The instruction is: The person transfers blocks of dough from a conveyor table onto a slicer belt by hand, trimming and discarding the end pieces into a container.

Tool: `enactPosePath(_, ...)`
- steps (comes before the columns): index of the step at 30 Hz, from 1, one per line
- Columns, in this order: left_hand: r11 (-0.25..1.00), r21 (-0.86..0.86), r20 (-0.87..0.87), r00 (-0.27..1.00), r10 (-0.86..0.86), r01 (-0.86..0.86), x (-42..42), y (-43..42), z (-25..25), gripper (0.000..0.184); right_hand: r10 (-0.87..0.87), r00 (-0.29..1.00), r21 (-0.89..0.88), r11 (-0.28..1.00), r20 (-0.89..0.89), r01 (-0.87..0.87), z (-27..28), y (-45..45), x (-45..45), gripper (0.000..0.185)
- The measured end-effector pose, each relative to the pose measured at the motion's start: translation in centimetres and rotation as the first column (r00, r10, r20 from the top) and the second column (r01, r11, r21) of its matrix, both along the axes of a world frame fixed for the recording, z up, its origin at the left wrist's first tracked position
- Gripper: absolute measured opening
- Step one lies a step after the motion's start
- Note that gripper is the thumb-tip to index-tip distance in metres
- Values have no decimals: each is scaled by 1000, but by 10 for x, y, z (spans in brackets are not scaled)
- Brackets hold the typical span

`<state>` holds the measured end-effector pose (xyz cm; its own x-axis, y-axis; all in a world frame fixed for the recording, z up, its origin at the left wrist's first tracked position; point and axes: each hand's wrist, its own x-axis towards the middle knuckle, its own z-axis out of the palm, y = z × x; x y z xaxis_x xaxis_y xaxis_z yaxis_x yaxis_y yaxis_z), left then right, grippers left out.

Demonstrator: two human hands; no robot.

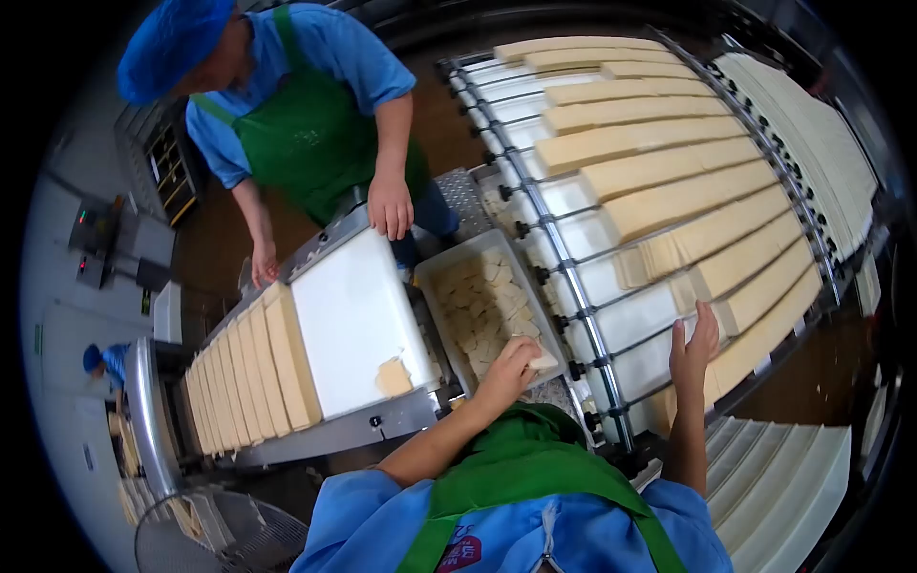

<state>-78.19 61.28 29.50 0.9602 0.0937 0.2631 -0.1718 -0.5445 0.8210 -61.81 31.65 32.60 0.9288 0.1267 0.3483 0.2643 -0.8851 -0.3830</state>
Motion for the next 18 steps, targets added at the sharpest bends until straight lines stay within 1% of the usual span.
enactPosePath(1, 1000, 0, -2, 1000, 30, -30, -6, 7, -10, 39, 34, 999, -4, 999, -20, -34, 5, 15, -1, 54)
enactPosePath(3, 989, 81, -176, 975, 136, -124, -16, 16, -13, 51, 98, 994, -8, 995, -43, -98, 10, 39, -1, 53)
enactPosePath(4, 990, 51, -378, 915, 143, -133, -23, 23, -14, 60, 142, 989, -8, 990, -36, -142, 10, 52, 0, 53)
enactPosePath(5, 984, 53, -378, 909, 176, -168, -31, 28, -12, 60, 187, 982, -7, 982, -27, -187, 10, 64, 2, 54)
enactPosePath(6, 979, 91, -407, 890, 205, -183, -39, 34, -8, 60, 217, 976, -13, 976, 25, -217, 9, 77, 1, 53)
enactPosePath(7, 971, 130, -435, 869, 236, -199, -47, 41, -6, 59, 255, 967, -7, 967, 25, -255, 7, 88, 2, 53)
enactPosePath(8, 969, 116, -375, 894, 247, -219, -57, 48, -13, 57, 309, 951, 12, 951, 29, -310, 3, 97, 3, 53)
enactPosePath(9, 966, 82, -304, 917, 259, -246, -67, 55, -13, 49, 364, 931, 32, 930, 34, -365, 3, 111, 1, 52)
enactPosePath(10, 959, 63, -250, 926, 283, -276, -78, 62, -13, 43, 381, 924, 70, 921, 25, -382, 4, 125, -5, 46)
enactPosePath(11, 950, 47, -193, 930, 312, -309, -89, 70, -9, 37, 426, 904, 80, 901, 26, -426, 3, 137, -10, 46)
enactPosePath(12, 932, 57, -193, 912, 361, -357, -100, 78, -5, 37, 450, 893, 29, 893, -17, -450, -1, 148, -14, 41)
enactPosePath(13, 917, 6, -182, 901, 394, -400, -112, 86, 0, 31, 473, 879, -25, 880, -59, -475, -2, 160, -20, 35)
enactPosePath(14, 897, -46, -171, 888, 427, -440, -126, 94, 2, 26, 519, 853, -17, 854, -58, -521, 1, 175, -28, 35)
enactPosePath(15, 874, -38, -172, 864, 473, -485, -139, 102, 2, 26, 566, 816, 33, 823, -116, -566, 7, 190, -39, 29)
enactPosePath(16, 818, -45, -169, 812, 559, -573, -154, 109, 1, 23, 608, 774, 81, 793, -174, -604, 10, 206, -50, 23)
enactPosePath(17, 757, -54, -166, 753, 637, -652, -167, 116, 1, 21, 641, 747, 86, 766, -175, -637, 8, 219, -60, 23)
enactPosePath(18, 695, -35, -98, 695, 713, -718, -180, 125, 3, 19, 719, 681, 111, 695, -140, -711, 7, 231, -70, 19)
